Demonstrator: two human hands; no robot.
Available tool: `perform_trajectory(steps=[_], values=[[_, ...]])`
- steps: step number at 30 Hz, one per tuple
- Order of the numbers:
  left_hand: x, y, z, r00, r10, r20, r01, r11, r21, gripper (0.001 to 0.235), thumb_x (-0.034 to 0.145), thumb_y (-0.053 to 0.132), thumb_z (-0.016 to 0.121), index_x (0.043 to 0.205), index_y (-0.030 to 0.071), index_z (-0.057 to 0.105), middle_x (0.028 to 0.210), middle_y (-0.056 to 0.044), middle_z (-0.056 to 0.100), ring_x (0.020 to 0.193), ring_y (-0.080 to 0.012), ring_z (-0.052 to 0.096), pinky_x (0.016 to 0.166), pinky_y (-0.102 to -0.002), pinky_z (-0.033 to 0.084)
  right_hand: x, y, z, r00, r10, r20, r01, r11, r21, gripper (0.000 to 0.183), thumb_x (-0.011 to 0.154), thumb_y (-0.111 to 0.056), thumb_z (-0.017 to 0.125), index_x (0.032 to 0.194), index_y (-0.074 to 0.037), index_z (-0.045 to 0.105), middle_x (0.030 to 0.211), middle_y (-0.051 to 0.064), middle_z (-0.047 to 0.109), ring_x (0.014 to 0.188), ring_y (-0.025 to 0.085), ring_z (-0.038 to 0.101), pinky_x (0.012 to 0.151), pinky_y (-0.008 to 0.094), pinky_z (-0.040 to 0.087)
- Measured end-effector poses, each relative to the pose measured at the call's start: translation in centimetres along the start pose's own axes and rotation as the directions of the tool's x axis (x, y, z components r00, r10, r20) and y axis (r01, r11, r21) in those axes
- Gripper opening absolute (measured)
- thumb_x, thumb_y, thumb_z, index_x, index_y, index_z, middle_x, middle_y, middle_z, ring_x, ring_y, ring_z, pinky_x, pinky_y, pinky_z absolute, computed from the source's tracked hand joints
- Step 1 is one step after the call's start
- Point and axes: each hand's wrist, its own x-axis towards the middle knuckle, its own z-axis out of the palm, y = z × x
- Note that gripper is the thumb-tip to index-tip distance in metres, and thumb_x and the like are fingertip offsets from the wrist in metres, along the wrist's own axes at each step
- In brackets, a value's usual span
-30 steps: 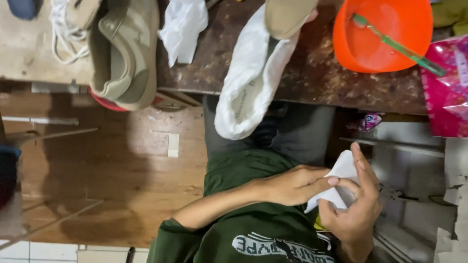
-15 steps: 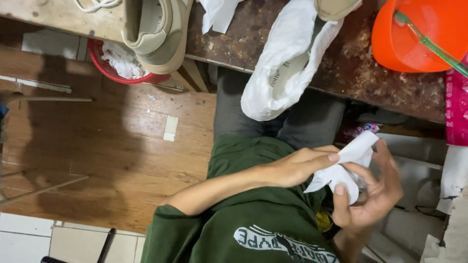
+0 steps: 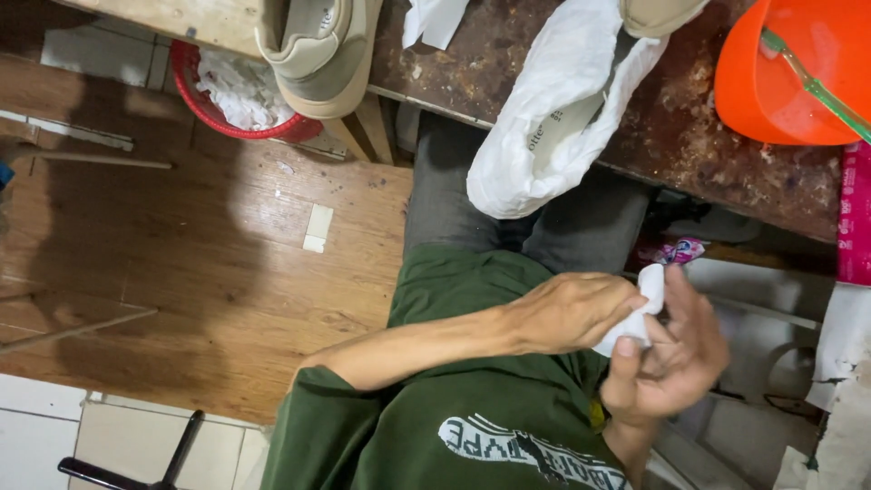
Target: The person sits on the floor and cleans a white shoe using a green toothbrush and soapy water from an orange bowl. They repeatedly dip the brush, scrub the shoe's surface, and wipe it with paper towels.
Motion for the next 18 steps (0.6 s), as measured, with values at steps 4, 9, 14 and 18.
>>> perform_trajectory(steps=[4, 9, 14, 18], values=[[-0.2, -1.1, -0.2, 0.992, 0.075, -0.104, -0.060, 0.987, 0.147, 0.027, 0.105, 0.016, 0.030, 0.083, 0.002, 0.039, 0.070, -0.010, 0.043, 0.060, -0.0277, 0.046, 0.059, -0.044, 0.044, -0.2, -0.2, 1.0, 0.999, -0.012, 0.049, 0.011, 1.000, 0.018, 0.046, 0.094, -0.009, 0.053, 0.135, 0.004, 0.037, 0.131, 0.034, 0.045, 0.127, 0.043, 0.051, 0.109, 0.050, 0.050], [-0.8, -2.8, 0.9, 0.972, -0.232, 0.016, 0.232, 0.960, -0.159, 0.033, 0.106, 0.027, 0.029, 0.087, 0.006, 0.046, 0.078, -0.006, 0.050, 0.071, -0.0218, 0.050, 0.070, -0.038, 0.041, 1.1, 0.4, -0.2, 0.991, -0.075, 0.108, 0.107, 0.939, -0.326, 0.041, 0.094, -0.018, 0.058, 0.125, 0.007, 0.046, 0.127, 0.036, 0.052, 0.115, 0.046, 0.058, 0.101, 0.050, 0.051], [1.0, -1.4, -0.4, 0.822, -0.543, 0.174, 0.543, 0.653, -0.528, 0.038, 0.093, 0.018, 0.060, 0.129, 0.005, 0.059, 0.065, 0.003, 0.054, 0.063, -0.0084, 0.054, 0.059, -0.024, 0.047, 2.7, 1.7, -1.7, 0.996, -0.011, 0.091, 0.045, 0.923, -0.383, 0.049, 0.092, -0.018, 0.060, 0.136, 0.003, 0.050, 0.136, 0.021, 0.052, 0.123, 0.033, 0.052, 0.106, 0.045, 0.038], [2.3, -1.5, -1.2, 0.882, -0.448, 0.147, 0.471, 0.828, -0.303, 0.016, 0.098, 0.009, 0.053, 0.101, 0.004, 0.068, 0.056, 0.000, 0.054, 0.058, -0.0068, 0.048, 0.052, -0.024, 0.044, 3.3, 1.9, -2.3, 0.990, 0.009, 0.138, 0.043, 0.931, -0.362, 0.043, 0.090, -0.007, 0.060, 0.132, 0.002, 0.054, 0.136, 0.021, 0.055, 0.126, 0.034, 0.053, 0.105, 0.048, 0.039]])
